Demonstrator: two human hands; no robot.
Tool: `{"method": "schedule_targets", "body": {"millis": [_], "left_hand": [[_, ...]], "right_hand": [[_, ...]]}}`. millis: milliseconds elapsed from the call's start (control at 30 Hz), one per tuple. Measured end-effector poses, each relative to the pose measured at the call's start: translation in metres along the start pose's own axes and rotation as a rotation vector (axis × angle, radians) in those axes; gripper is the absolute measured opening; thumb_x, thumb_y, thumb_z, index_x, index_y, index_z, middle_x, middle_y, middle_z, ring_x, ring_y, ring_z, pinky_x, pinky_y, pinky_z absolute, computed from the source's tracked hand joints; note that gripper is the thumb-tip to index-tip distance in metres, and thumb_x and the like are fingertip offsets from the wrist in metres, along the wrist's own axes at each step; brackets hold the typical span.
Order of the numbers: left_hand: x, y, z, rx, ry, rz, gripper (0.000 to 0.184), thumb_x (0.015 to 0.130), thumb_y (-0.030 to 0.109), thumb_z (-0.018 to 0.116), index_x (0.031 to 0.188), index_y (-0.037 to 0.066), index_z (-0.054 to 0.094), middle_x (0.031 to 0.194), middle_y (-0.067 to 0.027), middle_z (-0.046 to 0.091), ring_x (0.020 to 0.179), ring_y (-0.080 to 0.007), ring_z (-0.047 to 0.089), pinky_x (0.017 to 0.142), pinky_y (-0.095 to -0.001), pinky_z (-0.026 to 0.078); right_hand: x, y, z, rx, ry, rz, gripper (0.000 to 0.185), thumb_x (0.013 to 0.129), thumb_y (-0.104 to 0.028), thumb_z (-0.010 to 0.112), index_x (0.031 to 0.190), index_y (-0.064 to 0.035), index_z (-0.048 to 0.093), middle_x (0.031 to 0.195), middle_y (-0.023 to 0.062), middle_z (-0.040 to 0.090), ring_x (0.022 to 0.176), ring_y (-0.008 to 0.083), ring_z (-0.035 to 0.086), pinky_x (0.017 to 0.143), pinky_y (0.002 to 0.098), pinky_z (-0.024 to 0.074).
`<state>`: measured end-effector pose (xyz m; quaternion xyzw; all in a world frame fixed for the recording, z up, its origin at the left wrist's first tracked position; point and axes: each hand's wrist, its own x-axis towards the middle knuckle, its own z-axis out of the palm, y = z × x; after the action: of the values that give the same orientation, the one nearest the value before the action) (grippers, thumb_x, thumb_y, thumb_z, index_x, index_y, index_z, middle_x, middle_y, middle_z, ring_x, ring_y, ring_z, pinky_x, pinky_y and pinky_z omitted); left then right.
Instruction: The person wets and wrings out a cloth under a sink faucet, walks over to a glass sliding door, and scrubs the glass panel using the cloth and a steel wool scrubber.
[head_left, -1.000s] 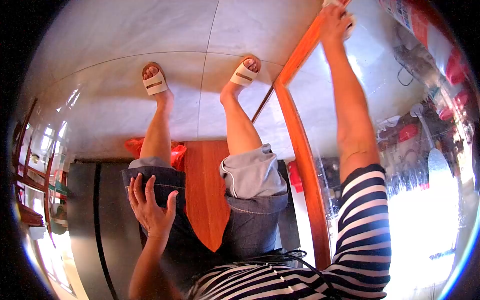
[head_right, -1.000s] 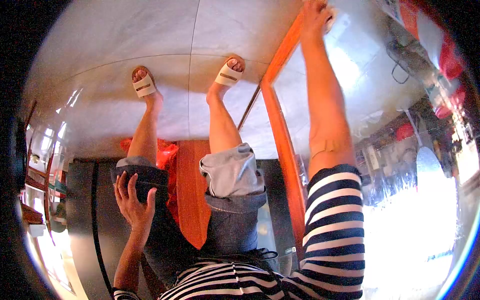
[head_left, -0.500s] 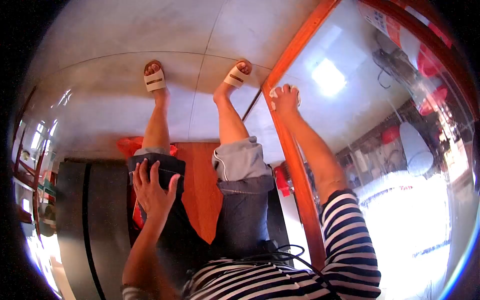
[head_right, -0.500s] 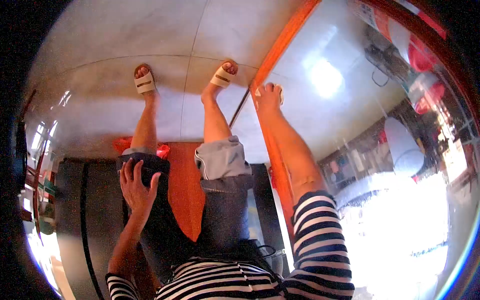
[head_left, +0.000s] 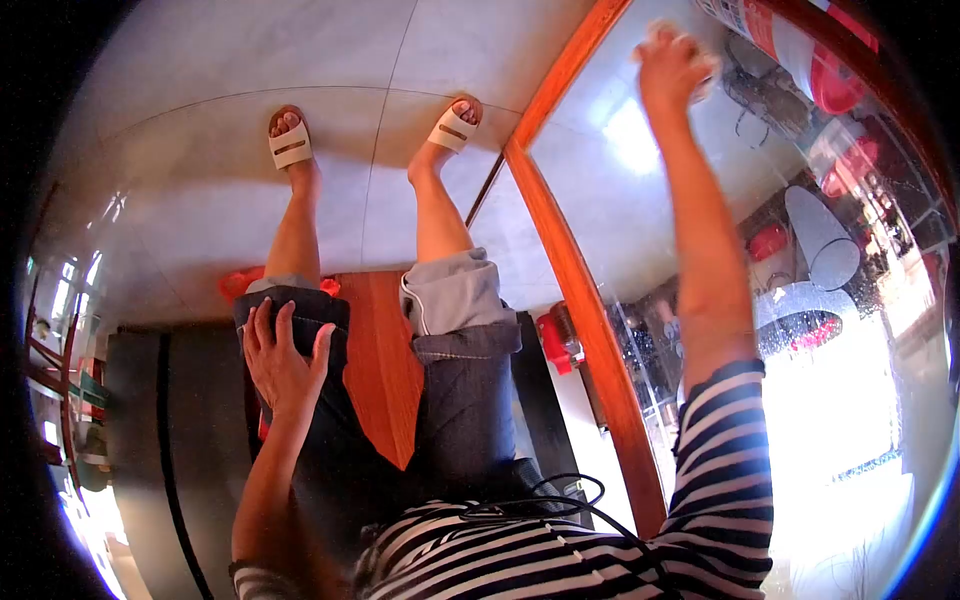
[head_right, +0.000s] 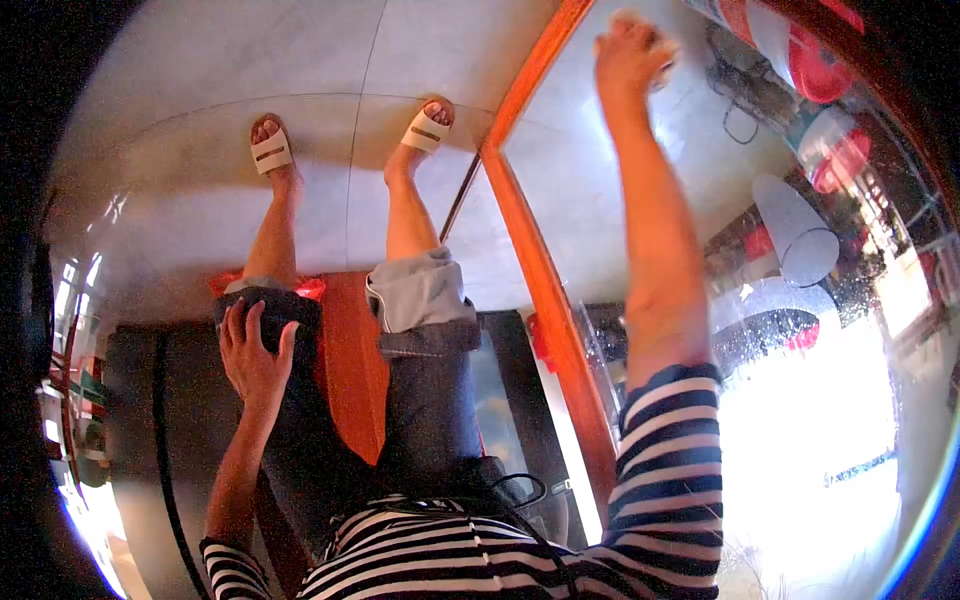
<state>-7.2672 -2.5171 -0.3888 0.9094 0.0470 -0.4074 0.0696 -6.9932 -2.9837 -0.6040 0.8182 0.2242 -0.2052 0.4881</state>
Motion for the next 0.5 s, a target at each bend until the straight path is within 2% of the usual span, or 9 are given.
{"method": "schedule_targets", "body": {"millis": [67,200,333,433,500], "left_hand": [[-0.001,0.000,-0.001,-0.017,-0.015,-0.001,0.052,0.083,0.047,0.061,0.116,0.008,0.054,0.128,-0.0181,0.046,0.121,-0.0375,0.041,0.101,-0.0490,0.033],[-0.004,-0.009,0.000,-0.073,-0.003,-0.029,0.053,0.080,0.049,0.062,0.113,0.007,0.056,0.126,-0.0179,0.048,0.121,-0.0375,0.041,0.101,-0.0480,0.033],[-0.009,-0.013,0.002,-0.111,-0.017,-0.052,0.055,0.078,0.049,0.063,0.113,0.007,0.057,0.126,-0.0169,0.048,0.121,-0.0378,0.040,0.101,-0.0474,0.033],[-0.009,-0.013,0.000,-0.112,-0.019,-0.048,0.056,0.078,0.050,0.063,0.113,0.007,0.057,0.127,-0.0173,0.047,0.121,-0.0387,0.040,0.101,-0.0486,0.033],[-0.006,-0.020,-0.001,-0.106,-0.030,-0.040,0.055,0.078,0.049,0.063,0.113,0.007,0.057,0.127,-0.0180,0.047,0.121,-0.0396,0.039,0.101,-0.0496,0.032]], "right_hand": [[-0.048,-0.046,0.012,0.077,-0.039,-0.071,0.025,0.085,-0.031,0.049,0.106,-0.0236,0.060,0.116,0.0013,0.049,0.108,0.0272,0.044,0.076,0.0537,0.0379],[-0.204,-0.150,0.003,0.320,-0.165,-0.359,0.033,0.086,-0.043,0.047,0.109,-0.0220,0.059,0.117,0.0023,0.048,0.111,0.0252,0.041,0.086,0.0489,0.0328],[-0.193,-0.126,-0.030,0.425,-0.368,-0.533,0.040,0.084,-0.045,0.049,0.114,-0.0202,0.059,0.125,0.0026,0.047,0.115,0.0261,0.038,0.090,0.0517,0.0310],[-0.165,-0.123,-0.035,0.438,-0.267,-0.520,0.031,0.081,-0.038,0.053,0.101,-0.0183,0.066,0.119,0.0010,0.048,0.113,0.0259,0.039,0.082,0.0535,0.0325],[-0.173,-0.164,0.000,0.318,-0.105,-0.473,0.032,0.080,-0.037,0.054,0.100,-0.0154,0.066,0.119,0.0020,0.047,0.112,0.0259,0.039,0.082,0.0536,0.0323]]}}
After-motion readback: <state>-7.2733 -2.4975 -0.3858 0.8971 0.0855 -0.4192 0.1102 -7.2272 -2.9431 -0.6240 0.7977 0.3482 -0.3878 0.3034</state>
